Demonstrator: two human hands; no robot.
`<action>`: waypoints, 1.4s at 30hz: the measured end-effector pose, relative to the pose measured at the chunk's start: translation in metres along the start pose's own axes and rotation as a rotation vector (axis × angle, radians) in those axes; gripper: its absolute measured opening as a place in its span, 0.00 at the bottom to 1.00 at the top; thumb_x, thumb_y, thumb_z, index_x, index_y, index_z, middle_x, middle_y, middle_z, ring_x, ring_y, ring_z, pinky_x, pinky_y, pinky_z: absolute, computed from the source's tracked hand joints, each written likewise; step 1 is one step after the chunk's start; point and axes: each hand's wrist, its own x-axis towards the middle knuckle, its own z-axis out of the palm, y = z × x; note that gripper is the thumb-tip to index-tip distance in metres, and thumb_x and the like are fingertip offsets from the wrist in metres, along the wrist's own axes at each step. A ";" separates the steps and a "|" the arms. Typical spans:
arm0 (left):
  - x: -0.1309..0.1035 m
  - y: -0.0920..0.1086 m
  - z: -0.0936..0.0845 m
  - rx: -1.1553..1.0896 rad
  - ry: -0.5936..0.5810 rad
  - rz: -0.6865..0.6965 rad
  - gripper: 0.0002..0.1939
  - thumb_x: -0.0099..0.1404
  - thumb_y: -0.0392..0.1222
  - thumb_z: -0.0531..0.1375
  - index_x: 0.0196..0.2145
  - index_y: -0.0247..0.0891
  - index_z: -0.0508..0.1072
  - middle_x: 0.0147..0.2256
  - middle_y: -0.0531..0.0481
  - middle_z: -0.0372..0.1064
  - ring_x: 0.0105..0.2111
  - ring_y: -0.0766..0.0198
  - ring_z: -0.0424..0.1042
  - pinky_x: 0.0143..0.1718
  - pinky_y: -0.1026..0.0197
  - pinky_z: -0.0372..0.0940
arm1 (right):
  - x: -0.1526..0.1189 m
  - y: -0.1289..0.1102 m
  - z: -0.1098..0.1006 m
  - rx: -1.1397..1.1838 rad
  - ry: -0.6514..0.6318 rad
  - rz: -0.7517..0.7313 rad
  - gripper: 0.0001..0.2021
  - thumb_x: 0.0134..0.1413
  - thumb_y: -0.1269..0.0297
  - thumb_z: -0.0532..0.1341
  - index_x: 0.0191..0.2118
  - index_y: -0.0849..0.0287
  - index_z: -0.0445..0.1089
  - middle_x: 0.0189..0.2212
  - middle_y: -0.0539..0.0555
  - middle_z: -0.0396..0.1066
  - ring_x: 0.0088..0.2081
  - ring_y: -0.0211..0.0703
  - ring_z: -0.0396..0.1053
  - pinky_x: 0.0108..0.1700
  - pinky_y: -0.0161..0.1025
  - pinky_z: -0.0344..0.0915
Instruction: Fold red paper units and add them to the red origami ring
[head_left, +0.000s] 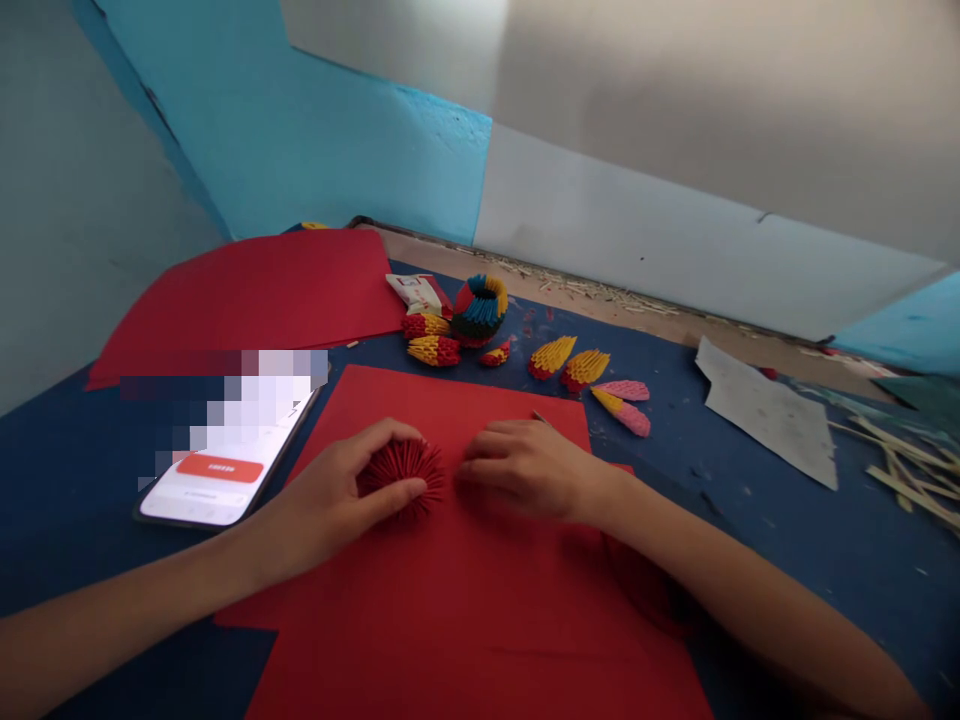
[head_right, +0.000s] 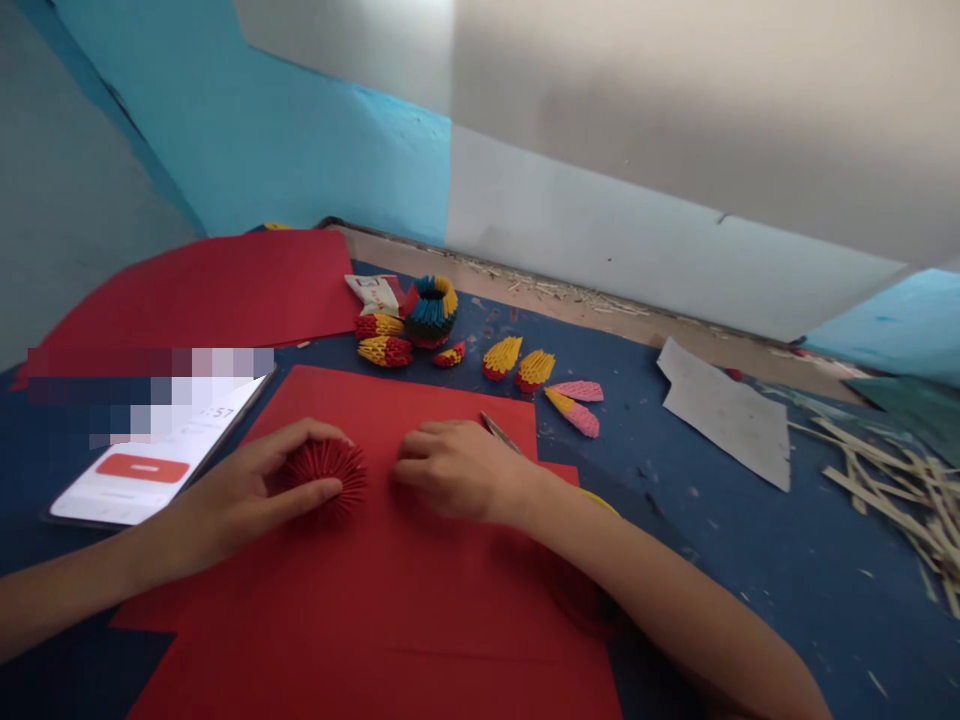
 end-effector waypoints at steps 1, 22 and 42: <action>0.000 0.000 0.000 0.003 0.001 0.002 0.13 0.63 0.51 0.57 0.41 0.42 0.68 0.38 0.52 0.72 0.39 0.58 0.71 0.39 0.60 0.65 | 0.001 0.000 0.001 -0.010 0.020 -0.007 0.12 0.59 0.72 0.52 0.40 0.61 0.73 0.35 0.60 0.73 0.35 0.43 0.68 0.35 0.39 0.61; -0.008 0.008 0.001 -0.015 -0.037 0.063 0.13 0.62 0.48 0.59 0.43 0.44 0.66 0.39 0.53 0.69 0.35 0.61 0.70 0.37 0.63 0.65 | 0.007 -0.001 0.017 1.475 0.355 0.405 0.08 0.46 0.61 0.69 0.32 0.58 0.77 0.24 0.49 0.75 0.26 0.33 0.72 0.30 0.31 0.70; -0.010 0.008 0.002 -0.040 -0.078 0.090 0.12 0.63 0.46 0.59 0.44 0.44 0.66 0.40 0.52 0.70 0.38 0.60 0.70 0.39 0.61 0.65 | 0.005 -0.003 0.017 1.302 0.314 0.387 0.09 0.44 0.59 0.69 0.32 0.58 0.78 0.28 0.52 0.78 0.29 0.36 0.74 0.34 0.34 0.72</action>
